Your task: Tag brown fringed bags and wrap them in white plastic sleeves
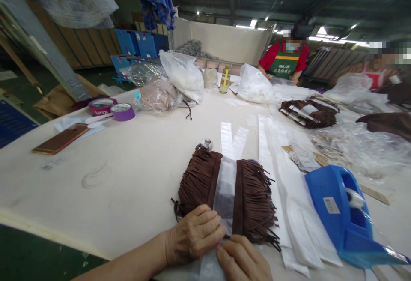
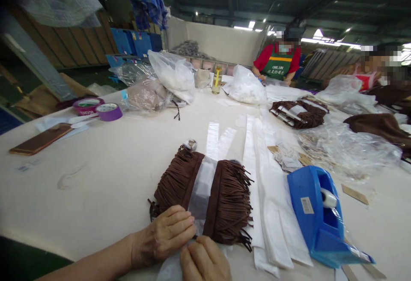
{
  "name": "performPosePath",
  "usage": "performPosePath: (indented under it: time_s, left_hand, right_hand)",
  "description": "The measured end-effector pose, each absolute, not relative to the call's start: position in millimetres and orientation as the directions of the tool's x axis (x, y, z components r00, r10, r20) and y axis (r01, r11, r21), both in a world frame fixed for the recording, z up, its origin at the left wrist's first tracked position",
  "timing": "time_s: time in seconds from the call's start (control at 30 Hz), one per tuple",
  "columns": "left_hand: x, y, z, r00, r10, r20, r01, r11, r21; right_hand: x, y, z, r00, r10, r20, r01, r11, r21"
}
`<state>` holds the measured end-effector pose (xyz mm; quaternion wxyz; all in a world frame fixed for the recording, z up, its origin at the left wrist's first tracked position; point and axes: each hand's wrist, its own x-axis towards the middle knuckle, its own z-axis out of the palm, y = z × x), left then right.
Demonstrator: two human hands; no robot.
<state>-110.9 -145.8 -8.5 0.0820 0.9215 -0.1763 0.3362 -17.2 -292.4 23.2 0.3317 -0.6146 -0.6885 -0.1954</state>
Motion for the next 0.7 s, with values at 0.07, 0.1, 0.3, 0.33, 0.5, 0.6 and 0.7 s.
performPosePath:
  time_s: [0.07,0.1,0.3,0.33,0.5,0.6,0.7]
  left_hand:
    - [-115,-146,-5,0.755,-0.220,0.618,-0.377,-0.916,0.135]
    - [-117,-147,-4,0.779,-0.178,0.602,-0.365,-0.908,0.204]
    - [-119,-158,2,0.865,0.103,0.491,-0.242,-0.772,0.588]
    - [-117,-160,1,0.865,0.146,0.479,-0.217,-0.753,0.622]
    - [-111,-169,-10,0.785,0.328,0.525,-0.106,-0.765,0.636]
    - [-110,-174,-20,0.718,0.454,0.527,0.005,-0.761,0.649]
    - [-110,-176,-25,0.700,0.475,0.533,0.011,-0.754,0.657]
  right_hand:
    - [-11,-290,32,-0.044,0.738,0.674,0.976,0.175,-0.127]
    - [-8,-289,35,-0.058,0.751,0.658,0.977,0.178,-0.117]
    - [11,-282,39,-0.022,0.797,0.603,0.947,0.210,-0.244]
    - [14,-280,38,0.007,0.805,0.594,0.933,0.208,-0.294]
    - [28,-271,31,0.124,0.874,0.470,0.866,0.136,-0.481]
    - [32,-267,25,0.193,0.892,0.408,0.806,0.093,-0.585]
    - [33,-265,14,0.268,0.918,0.294,0.765,-0.017,-0.644]
